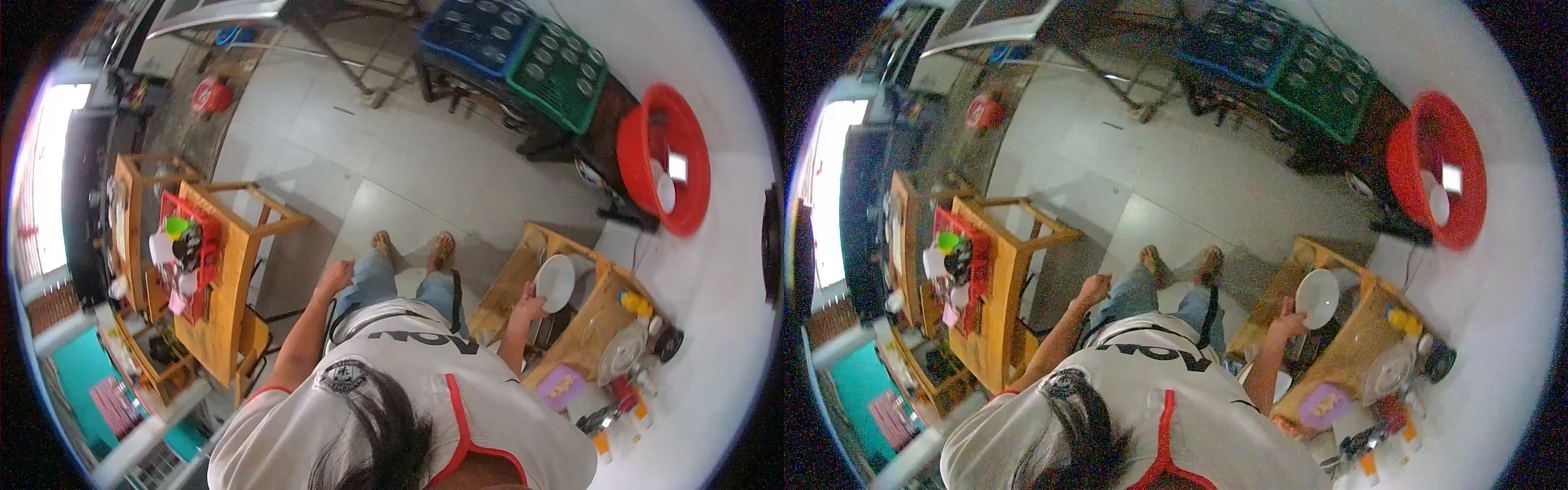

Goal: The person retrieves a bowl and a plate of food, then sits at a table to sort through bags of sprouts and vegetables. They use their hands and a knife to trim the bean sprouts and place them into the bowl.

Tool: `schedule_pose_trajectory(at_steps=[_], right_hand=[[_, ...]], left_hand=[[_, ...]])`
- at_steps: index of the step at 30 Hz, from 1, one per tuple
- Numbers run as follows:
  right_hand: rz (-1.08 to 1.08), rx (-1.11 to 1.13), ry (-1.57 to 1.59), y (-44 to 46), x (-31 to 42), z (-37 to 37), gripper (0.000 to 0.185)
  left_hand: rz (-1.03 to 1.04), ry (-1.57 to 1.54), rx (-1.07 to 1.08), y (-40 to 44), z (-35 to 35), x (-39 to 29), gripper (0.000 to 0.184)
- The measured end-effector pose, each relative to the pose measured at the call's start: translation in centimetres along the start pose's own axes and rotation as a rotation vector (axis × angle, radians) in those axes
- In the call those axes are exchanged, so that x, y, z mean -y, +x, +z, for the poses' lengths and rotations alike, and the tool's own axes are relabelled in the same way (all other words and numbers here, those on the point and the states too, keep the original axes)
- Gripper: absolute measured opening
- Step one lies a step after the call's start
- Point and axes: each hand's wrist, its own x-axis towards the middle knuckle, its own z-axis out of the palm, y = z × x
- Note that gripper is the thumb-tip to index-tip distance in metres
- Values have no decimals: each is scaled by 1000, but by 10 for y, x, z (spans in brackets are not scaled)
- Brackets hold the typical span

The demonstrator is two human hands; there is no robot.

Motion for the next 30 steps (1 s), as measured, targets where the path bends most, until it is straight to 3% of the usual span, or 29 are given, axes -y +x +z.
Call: schedule_pose_trajectory(at_steps=[6, 7, 10, 11, 14, 16, 19, 23, 26, 30], right_hand=[[154, 614, -323, -77, -65, 34, 59], [195, 558, -393, -114, -70, 57, 59], [171, 834, -469, -193, -99, 103, 62], [243, 768, -518, -198, -120, 125, 65], [137, 919, -647, -278, -165, 179, 64], [133, 1060, -613, -341, -187, 212, 58], [140, 1252, -680, -414, -222, 252, 59], [45, 1520, -813, -513, -250, 310, 59], [24, 1648, -883, -590, -272, 343, 61], [67, 1728, -969, -677, -320, 406, 63]], left_hand=[[-161, -226, -226, 14, -51, 15, 48], [-220, -168, -221, 14, -65, 23, 52], [-364, -67, -222, 28, -112, 53, 64], [-419, -77, -242, 29, -123, 68, 69], [-488, -62, -314, 38, -159, 137, 76], [-557, -140, -301, 47, -183, 174, 66], [-420, -223, -324, 58, -222, 223, 49], [-482, -481, -464, 94, -259, 252, 28], [-452, -629, -473, 120, -275, 274, 27], [-565, -661, -340, 155, -288, 310, 38]])
